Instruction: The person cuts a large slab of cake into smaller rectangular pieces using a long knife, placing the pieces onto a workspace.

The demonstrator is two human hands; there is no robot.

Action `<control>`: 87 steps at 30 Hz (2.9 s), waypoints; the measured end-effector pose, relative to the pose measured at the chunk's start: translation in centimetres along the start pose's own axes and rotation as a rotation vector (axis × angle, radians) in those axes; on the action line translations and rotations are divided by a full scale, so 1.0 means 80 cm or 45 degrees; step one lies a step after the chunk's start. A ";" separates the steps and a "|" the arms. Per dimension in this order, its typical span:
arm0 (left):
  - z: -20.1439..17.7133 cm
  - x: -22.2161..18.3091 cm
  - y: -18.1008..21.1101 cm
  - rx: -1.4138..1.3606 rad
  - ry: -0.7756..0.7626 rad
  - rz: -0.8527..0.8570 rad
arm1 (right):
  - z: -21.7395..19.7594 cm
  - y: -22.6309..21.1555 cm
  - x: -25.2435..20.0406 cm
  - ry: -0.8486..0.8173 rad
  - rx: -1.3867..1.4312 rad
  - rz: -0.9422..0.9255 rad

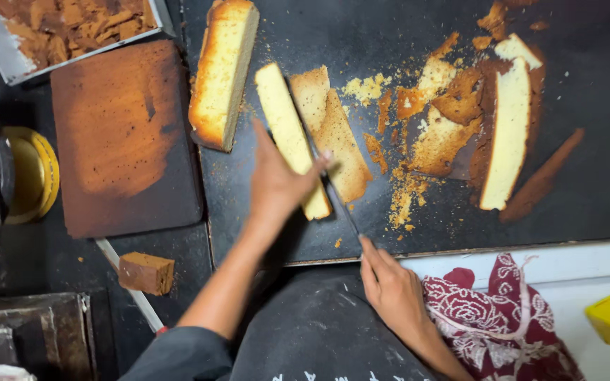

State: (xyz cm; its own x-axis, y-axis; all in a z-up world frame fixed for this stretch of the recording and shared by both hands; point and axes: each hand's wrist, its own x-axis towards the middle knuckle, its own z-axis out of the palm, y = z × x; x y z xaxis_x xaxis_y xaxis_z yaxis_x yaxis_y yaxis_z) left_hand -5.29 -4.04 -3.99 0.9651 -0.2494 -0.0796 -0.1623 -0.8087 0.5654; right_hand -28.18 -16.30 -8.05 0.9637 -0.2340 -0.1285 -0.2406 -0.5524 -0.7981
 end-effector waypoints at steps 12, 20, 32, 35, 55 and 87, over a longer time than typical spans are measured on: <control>-0.121 -0.049 -0.074 0.182 -0.407 0.016 | -0.007 0.023 -0.003 0.363 -0.022 0.134; -0.051 -0.103 -0.042 0.433 -0.278 0.508 | -0.010 -0.024 -0.003 0.355 0.059 -0.014; 0.040 -0.081 -0.022 0.423 -0.080 0.343 | -0.029 -0.039 -0.021 0.196 -0.246 -0.126; 0.039 -0.082 -0.022 0.417 -0.069 0.352 | -0.021 -0.031 -0.003 0.224 -0.279 -0.176; 0.041 -0.080 -0.019 0.465 -0.037 0.340 | -0.026 0.004 -0.011 0.106 -0.176 -0.296; -0.034 -0.078 -0.047 0.452 -0.174 0.412 | -0.020 0.015 -0.021 0.160 0.929 -0.054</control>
State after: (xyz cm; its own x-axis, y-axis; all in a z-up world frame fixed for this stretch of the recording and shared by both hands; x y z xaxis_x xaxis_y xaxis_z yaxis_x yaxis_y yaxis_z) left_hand -10.16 2.03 -3.36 0.8219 -0.5658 -0.0663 -0.5319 -0.8039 0.2662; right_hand -30.29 -17.86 -7.86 0.9394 -0.3382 -0.0554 -0.0230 0.0992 -0.9948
